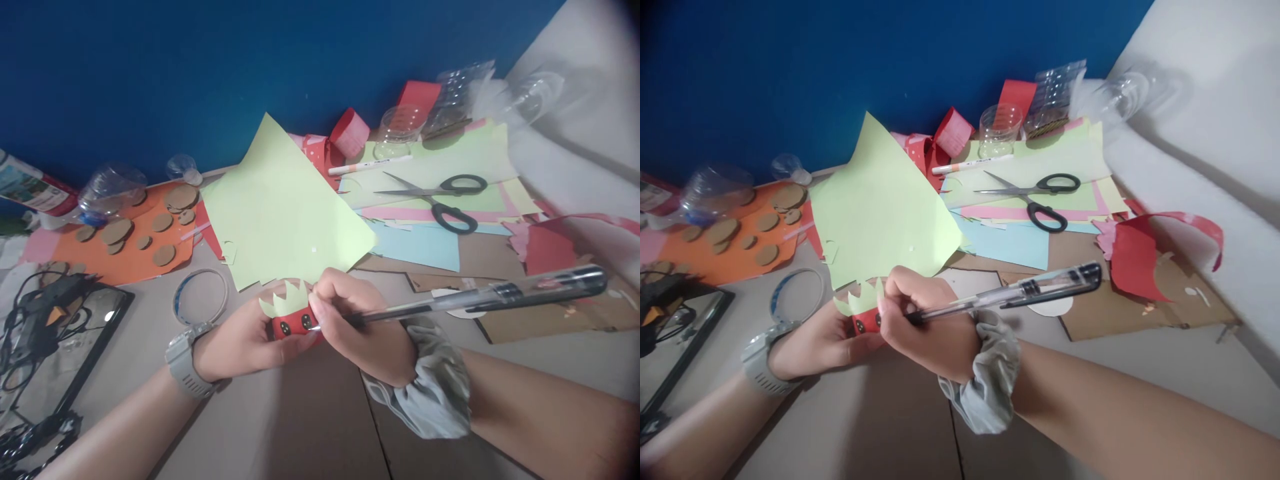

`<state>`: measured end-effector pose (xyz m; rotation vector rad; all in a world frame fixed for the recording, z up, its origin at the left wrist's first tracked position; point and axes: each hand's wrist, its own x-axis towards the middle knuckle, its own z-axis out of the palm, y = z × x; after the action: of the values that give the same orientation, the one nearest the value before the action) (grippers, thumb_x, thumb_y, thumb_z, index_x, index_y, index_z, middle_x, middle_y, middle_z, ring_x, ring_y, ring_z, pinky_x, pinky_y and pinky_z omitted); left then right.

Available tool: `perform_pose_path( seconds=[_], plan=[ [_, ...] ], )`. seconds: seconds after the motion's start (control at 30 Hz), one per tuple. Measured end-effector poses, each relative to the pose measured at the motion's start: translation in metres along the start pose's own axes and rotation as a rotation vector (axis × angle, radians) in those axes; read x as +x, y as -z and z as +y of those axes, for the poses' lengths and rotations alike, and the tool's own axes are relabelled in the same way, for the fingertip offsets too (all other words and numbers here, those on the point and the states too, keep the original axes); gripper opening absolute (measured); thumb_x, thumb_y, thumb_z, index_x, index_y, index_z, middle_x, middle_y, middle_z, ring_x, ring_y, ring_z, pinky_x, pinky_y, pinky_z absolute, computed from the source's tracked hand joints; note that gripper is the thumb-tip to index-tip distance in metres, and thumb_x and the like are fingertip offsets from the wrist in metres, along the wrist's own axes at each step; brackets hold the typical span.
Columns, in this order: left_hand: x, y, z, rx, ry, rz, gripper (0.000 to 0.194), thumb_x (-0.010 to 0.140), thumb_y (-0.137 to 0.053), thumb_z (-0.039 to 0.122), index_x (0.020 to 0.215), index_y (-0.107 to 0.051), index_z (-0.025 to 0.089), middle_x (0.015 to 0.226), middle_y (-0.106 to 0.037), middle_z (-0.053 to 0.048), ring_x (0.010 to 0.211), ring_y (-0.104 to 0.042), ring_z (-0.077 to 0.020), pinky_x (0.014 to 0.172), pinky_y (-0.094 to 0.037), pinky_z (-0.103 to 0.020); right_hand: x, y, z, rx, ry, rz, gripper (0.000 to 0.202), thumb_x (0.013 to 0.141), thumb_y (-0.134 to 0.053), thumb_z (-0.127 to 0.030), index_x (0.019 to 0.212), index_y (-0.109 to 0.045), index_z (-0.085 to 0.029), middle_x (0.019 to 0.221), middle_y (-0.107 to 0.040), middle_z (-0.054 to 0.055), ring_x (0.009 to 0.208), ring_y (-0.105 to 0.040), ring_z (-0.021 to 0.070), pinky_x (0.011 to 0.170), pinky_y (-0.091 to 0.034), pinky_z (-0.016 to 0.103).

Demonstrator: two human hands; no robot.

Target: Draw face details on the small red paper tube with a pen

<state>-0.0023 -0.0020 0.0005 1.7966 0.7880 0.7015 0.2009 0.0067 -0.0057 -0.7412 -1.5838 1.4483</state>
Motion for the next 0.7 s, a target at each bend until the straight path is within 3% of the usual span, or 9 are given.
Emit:
perform_pose_path(
  seconds=[0.7],
  plan=[
    [0.002, -0.0014, 0.0012, 0.024, 0.004, 0.007, 0.01, 0.098, -0.069, 0.021, 0.091, -0.062, 0.02, 0.09, -0.064, -0.002, 0.081, -0.062, -0.0163, 0.075, -0.054, -0.028, -0.0007, -0.002, -0.0024, 0.045, -0.039, 0.041, 0.032, 0.099, -0.057, -0.015, 0.074, -0.04, -0.026, 0.063, -0.037, -0.009, 0.054, -0.032, 0.01, 0.049, -0.026, 0.026]
  ],
)
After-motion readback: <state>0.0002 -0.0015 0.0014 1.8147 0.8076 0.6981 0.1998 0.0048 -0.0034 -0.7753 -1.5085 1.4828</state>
